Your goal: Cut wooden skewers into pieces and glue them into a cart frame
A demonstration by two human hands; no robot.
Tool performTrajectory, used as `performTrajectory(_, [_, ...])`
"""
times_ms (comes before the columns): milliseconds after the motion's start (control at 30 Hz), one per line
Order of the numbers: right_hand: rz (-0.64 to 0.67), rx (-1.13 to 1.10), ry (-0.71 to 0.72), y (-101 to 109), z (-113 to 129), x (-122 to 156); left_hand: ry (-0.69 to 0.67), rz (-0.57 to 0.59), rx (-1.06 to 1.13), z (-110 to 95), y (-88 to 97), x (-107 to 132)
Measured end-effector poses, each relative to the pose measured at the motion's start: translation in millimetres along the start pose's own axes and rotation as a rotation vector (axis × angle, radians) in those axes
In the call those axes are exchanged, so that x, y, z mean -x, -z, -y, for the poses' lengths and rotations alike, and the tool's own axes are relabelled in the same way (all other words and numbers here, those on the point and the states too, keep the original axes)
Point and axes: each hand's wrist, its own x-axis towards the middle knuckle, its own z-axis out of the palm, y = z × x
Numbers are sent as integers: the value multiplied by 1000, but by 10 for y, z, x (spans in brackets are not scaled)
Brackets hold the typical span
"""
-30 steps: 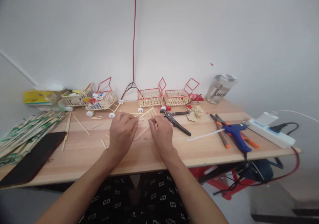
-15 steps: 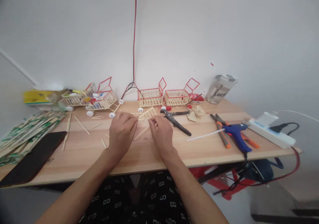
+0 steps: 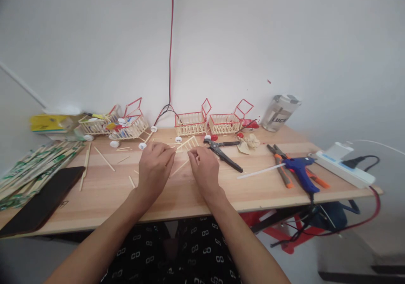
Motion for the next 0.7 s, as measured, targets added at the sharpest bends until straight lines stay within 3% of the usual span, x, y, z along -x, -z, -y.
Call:
performTrajectory(500, [7, -84, -91, 1, 21, -8, 6, -14, 1, 19, 62, -39])
performTrajectory(700, [-36, -244, -226, 40, 66, -10, 11, -28, -25, 62, 73, -55])
